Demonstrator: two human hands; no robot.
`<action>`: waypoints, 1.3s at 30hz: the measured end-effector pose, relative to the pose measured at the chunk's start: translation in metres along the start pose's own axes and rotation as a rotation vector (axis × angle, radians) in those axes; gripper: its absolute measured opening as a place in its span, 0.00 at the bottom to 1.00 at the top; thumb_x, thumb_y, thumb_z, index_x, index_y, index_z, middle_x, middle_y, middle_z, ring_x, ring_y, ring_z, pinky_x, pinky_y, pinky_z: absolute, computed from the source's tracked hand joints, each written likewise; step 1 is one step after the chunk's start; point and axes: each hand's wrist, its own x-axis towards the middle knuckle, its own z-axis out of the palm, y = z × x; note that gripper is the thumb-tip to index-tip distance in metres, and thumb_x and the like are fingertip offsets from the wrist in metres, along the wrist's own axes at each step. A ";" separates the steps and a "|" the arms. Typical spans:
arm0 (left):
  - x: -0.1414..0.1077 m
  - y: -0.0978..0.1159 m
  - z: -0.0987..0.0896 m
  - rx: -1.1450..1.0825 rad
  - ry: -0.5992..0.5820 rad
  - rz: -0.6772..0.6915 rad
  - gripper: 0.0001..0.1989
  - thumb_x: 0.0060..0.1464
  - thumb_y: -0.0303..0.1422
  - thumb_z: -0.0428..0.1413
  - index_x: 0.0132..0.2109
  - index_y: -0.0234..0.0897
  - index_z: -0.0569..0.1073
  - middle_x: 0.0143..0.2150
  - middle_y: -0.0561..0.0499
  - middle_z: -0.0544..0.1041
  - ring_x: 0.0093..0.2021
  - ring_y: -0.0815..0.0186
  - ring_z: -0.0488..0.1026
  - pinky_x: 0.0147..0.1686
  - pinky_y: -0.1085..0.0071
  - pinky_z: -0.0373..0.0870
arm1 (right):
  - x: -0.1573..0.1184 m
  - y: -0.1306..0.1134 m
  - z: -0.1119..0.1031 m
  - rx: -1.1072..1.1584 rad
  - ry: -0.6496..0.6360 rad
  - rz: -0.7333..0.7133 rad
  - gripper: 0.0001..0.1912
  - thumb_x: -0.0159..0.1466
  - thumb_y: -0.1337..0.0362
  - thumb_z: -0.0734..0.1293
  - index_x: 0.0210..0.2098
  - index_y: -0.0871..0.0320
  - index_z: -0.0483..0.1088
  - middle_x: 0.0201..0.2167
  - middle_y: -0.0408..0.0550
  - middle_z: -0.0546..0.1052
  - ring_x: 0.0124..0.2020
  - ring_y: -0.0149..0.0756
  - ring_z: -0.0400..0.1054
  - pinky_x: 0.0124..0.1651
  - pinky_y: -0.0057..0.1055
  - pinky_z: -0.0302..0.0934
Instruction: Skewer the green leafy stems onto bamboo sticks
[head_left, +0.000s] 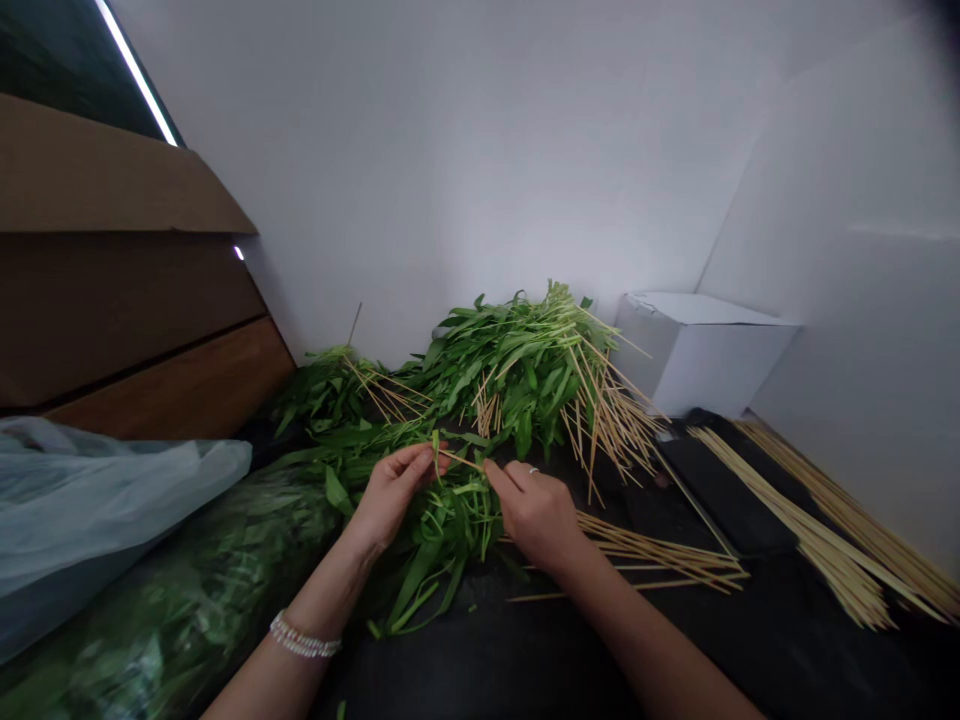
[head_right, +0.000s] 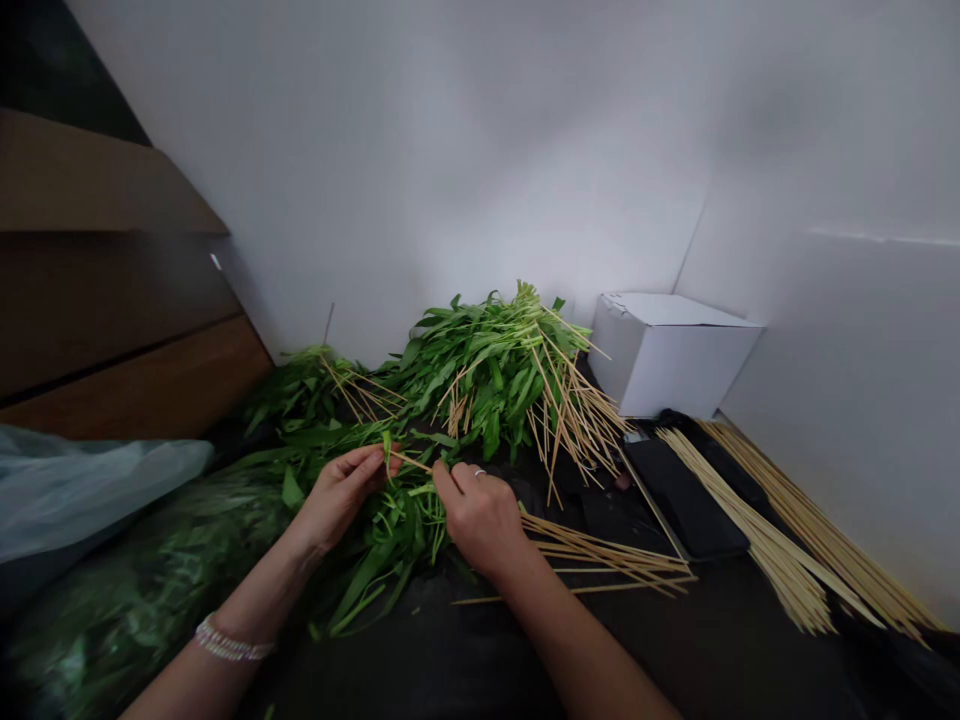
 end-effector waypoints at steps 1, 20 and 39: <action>0.000 0.000 0.000 -0.001 -0.002 -0.001 0.19 0.43 0.43 0.66 0.40 0.35 0.81 0.34 0.47 0.82 0.34 0.65 0.77 0.40 0.70 0.72 | 0.000 0.000 0.000 0.000 -0.003 -0.001 0.17 0.66 0.73 0.58 0.51 0.63 0.70 0.30 0.47 0.71 0.29 0.31 0.64 0.31 0.27 0.55; 0.000 -0.002 -0.003 0.030 -0.061 -0.013 0.15 0.46 0.41 0.65 0.38 0.35 0.81 0.30 0.49 0.80 0.31 0.67 0.74 0.38 0.71 0.70 | -0.001 -0.001 0.001 0.000 -0.027 -0.007 0.16 0.64 0.73 0.60 0.50 0.62 0.70 0.30 0.46 0.72 0.30 0.32 0.64 0.31 0.29 0.53; -0.003 -0.005 0.001 0.107 -0.237 -0.081 0.13 0.46 0.41 0.65 0.34 0.35 0.82 0.30 0.48 0.80 0.30 0.67 0.72 0.37 0.73 0.68 | -0.005 -0.011 0.006 0.016 -0.055 -0.029 0.15 0.64 0.75 0.59 0.49 0.62 0.68 0.30 0.45 0.71 0.30 0.34 0.65 0.31 0.30 0.55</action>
